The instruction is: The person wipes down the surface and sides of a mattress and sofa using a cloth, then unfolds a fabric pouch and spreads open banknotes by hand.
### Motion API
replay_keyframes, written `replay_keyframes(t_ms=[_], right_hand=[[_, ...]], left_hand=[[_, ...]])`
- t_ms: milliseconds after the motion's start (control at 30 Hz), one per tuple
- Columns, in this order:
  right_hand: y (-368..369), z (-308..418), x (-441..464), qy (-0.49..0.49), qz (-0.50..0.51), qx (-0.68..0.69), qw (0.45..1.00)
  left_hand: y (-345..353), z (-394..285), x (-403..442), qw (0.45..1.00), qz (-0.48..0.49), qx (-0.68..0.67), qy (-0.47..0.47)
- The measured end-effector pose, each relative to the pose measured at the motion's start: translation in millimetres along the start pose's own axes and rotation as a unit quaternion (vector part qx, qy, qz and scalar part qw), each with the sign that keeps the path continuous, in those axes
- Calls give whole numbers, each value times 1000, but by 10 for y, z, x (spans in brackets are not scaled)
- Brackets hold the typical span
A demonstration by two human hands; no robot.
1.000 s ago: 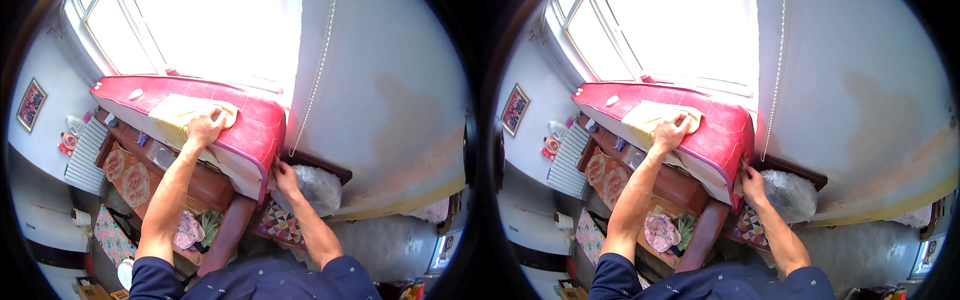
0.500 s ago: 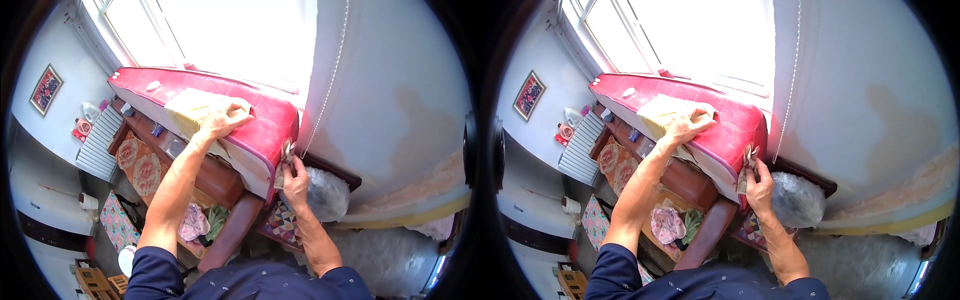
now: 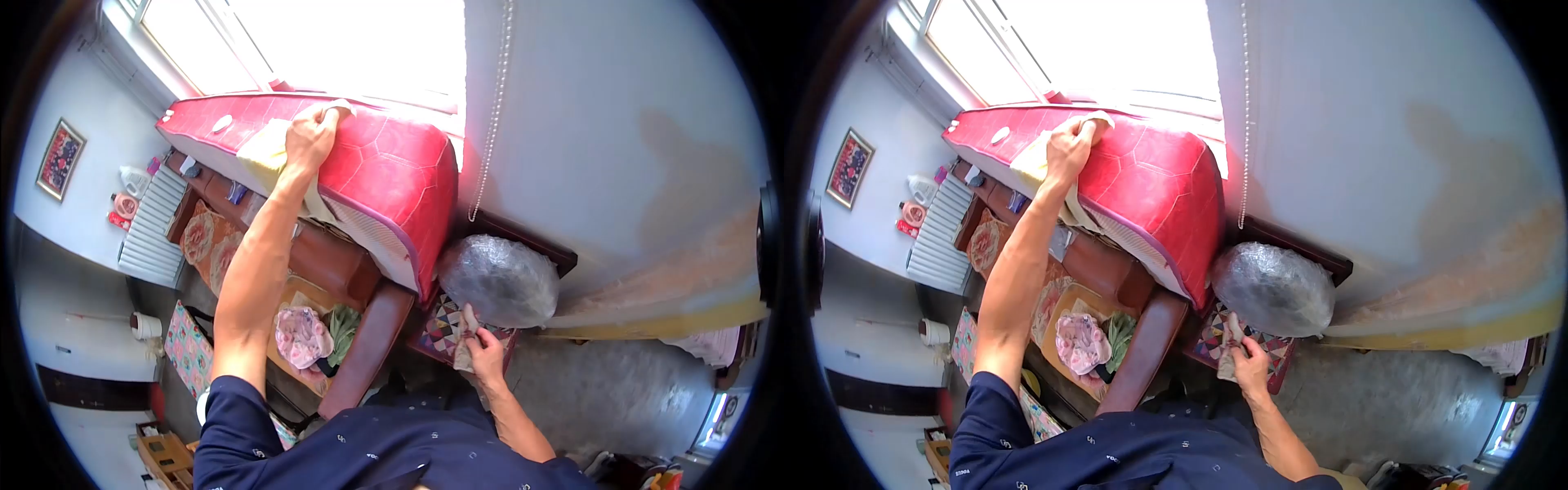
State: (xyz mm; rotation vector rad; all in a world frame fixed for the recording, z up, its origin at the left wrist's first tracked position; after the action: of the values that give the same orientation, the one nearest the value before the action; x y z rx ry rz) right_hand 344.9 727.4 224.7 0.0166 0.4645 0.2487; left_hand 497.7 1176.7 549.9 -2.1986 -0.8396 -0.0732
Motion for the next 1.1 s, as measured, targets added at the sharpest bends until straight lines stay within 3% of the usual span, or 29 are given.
replay_keyframes(t_ms=[100, 133, 167, 200, 233, 267, 300, 367, 500, 567, 633, 700, 733, 767, 800, 833, 867, 900, 967, 1033, 1100], right_hand=[[-306, -40, 61, 23, -12, -22, 999], [-399, -6, 74, 9, -18, -16, 1000], [-448, 98, 61, -3, -24, -8, 1000], [-552, 121, 86, -12, -25, -48, 998], [-636, 126, 110, -9, -29, -22, 999], [-685, 149, 125, -7, -36, -3, 999], [-745, 168, 148, -7, -44, 16, 999], [-853, 164, 164, -7, -48, -3, 999], [-836, 218, 155, 7, -68, -9, 998], [-761, 250, 75, 11, -98, -10, 995], [-730, 188, -5, 13, -108, -22, 994], [-693, 196, -146, 27, -110, -42, 993], [-669, 159, -220, 32, -112, -43, 992], [-643, 110, -275, 37, -113, -42, 992], [-587, 83, -339, 36, -113, -21, 993], [-528, 63, -402, 38, -115, -28, 992], [-476, 51, -464, 46, -122, -19, 991], [-430, 44, -526, 55, -132, -9, 990], [-332, 48, -610, 54, -143, -14, 988], [-225, 77, -681, 61, -135, -10, 989], [-158, 71, -698, 69, -149, -13, 986]], left_hand=[[212, -167, -195, 981, 98, 61, 158], [159, -61, -164, 982, 86, 67, 152], [140, 54, -115, 936, 66, 171, 299], [96, 98, -94, 857, 50, 270, 436], [-41, 200, -20, 857, 46, 278, 431], [-253, 340, 89, 949, 23, 127, 286], [-447, 496, 178, 991, -3, -33, 129], [-785, 737, 293, 993, -42, 84, 64], [-1162, 1294, 648, 977, -36, 202, 57], [-1135, 1606, 821, 954, -17, 299, -2], [-1060, 1921, 1060, 945, -11, 324, 37], [-1047, 1900, 1138, 918, 79, 389, 4], [-1092, 1723, 1070, 959, 46, 279, 9], [-1135, 1970, 1290, 960, 27, 270, 74], [-1219, 1759, 1256, 960, -61, 266, 62], [-1312, 1833, 1409, 965, -82, 248, 13], [-1374, 1922, 1521, 962, -121, 239, 56], [-1432, 1915, 1577, 971, -104, 215, 20], [-1448, 1950, 1632, 963, -135, 220, 71], [-1384, 2086, 1626, 972, -92, 210, 54], [-1320, 2078, 1423, 956, -141, 228, 117]])
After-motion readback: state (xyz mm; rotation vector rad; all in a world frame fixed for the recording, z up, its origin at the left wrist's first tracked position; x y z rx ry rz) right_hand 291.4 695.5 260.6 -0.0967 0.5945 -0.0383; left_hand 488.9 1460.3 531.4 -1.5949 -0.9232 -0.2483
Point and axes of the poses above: each hand's wrist, its own x-axis towards the middle knuckle, its own y-axis out of the palm, z = x × y, the point moved 2 cm from there along x, towards the middle knuckle, and after that the axes turned 5 degrees about y, right-handed, at the moved point
